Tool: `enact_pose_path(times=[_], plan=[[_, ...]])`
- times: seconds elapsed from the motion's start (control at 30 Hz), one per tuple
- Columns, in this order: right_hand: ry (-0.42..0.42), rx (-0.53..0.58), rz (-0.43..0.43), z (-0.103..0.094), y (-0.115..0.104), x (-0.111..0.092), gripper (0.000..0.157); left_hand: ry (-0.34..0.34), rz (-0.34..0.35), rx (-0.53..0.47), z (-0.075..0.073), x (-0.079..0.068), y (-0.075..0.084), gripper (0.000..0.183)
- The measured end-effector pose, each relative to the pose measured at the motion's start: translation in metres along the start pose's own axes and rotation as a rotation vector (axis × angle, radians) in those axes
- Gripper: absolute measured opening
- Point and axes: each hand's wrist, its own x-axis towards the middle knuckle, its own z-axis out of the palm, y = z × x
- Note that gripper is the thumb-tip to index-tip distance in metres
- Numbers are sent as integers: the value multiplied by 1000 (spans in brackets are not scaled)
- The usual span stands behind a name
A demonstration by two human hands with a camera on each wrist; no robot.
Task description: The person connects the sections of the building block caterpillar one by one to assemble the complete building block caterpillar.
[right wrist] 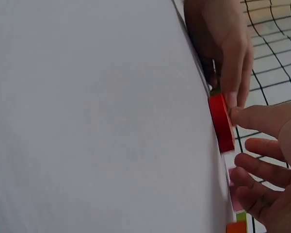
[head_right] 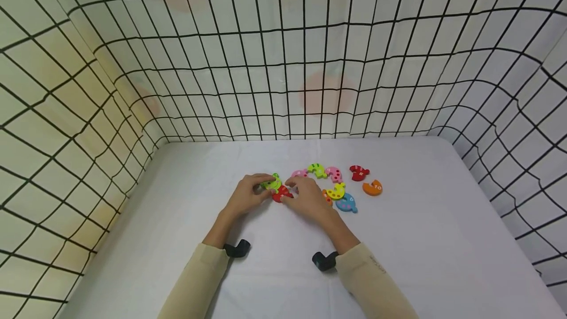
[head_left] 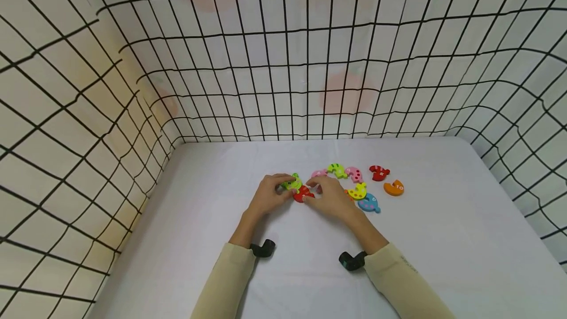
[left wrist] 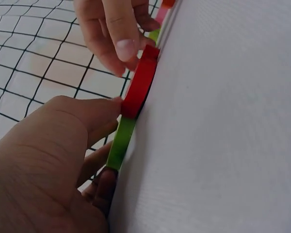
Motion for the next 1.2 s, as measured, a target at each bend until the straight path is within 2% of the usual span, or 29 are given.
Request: enact_pose_path(times=[0.13, 0.23, 0.33, 0.5, 0.6, 0.83, 1.0, 1.2], plan=[[55, -3, -2, -11, 11, 1, 41, 6, -22, -14, 0, 0, -1, 36], [65, -12, 2, -21, 19, -1, 39, 4, -30, -25, -1, -1, -1, 37], [51, -23, 5, -30, 27, -7, 40, -10, -32, -16, 0, -2, -1, 40], [-3, -62, 26, -41, 40, -24, 48, -82, -59, 27, 4, -5, 2, 61], [-35, -85, 39, -46, 46, -31, 54, -93, -73, 40, 4, -5, 2, 69], [-113, -150, -18, -56, 60, -41, 60, -119, -68, 24, 0, -4, -1, 64], [-148, -140, -30, -62, 65, -44, 64, -123, -58, 3, -4, -6, -1, 60], [-155, -121, -43, -65, 69, -44, 58, -119, -34, -5, -6, -7, 0, 57]])
